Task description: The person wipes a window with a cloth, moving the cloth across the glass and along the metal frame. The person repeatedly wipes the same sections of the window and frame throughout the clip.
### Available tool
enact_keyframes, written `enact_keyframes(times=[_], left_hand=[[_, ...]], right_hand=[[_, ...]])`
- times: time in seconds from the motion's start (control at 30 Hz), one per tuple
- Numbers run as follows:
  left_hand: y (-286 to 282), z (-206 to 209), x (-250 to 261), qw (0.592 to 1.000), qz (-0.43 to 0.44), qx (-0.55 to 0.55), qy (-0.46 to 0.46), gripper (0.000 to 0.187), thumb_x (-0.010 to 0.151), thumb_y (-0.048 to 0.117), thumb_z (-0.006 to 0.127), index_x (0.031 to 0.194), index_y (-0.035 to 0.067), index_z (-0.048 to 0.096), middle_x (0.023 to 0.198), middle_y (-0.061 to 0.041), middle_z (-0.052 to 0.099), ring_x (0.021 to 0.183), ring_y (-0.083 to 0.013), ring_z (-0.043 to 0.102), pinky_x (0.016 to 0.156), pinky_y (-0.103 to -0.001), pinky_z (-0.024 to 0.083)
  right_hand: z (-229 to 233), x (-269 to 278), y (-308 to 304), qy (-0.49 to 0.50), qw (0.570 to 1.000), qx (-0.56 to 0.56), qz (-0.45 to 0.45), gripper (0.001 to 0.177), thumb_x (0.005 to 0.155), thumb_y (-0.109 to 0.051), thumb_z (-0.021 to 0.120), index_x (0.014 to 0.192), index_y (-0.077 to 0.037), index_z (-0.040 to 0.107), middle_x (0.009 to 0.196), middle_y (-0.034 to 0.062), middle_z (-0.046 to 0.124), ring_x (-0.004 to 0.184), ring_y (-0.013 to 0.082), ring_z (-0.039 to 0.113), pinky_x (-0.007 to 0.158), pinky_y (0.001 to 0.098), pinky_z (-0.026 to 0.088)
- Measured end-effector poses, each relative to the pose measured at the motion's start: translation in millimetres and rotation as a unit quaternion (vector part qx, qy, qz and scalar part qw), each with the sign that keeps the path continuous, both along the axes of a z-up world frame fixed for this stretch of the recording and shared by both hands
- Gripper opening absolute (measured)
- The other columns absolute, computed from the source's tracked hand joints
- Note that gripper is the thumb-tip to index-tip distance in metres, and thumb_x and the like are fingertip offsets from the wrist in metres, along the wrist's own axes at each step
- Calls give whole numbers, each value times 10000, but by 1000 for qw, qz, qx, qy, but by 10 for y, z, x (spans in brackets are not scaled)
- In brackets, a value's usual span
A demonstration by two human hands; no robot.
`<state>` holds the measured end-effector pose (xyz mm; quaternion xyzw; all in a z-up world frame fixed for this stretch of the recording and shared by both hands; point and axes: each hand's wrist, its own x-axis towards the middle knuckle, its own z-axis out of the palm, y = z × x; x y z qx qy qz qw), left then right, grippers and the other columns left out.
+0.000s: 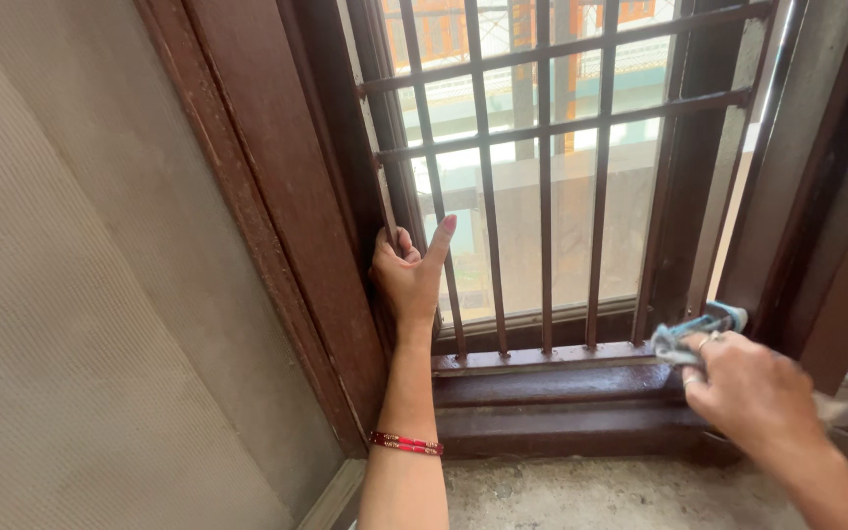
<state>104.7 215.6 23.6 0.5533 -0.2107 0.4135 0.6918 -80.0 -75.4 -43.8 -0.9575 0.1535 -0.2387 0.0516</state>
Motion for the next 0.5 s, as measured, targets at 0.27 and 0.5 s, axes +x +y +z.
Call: enact_keyframes(times=[0.27, 0.5], left_hand=[[-1, 36, -36, 999, 19, 16, 38, 525, 747, 381, 932, 830, 57, 528, 771, 45, 388, 656, -54, 309, 549, -194, 265], [-34, -15, 96, 992, -16, -13, -126, 473, 891, 414, 924, 1027, 60, 642, 1053, 49, 606, 959, -34, 570, 967, -216, 480]], right_hand=[[1284, 265, 219, -322, 934, -142, 69, 485, 869, -134, 748, 1334, -69, 624, 1158, 197, 639, 858, 340, 692, 726, 462, 593], [659, 656, 155, -291, 951, -74, 73, 399, 770, -79, 783, 1154, -23, 690, 1112, 194, 615, 915, 333, 679, 741, 455, 595]])
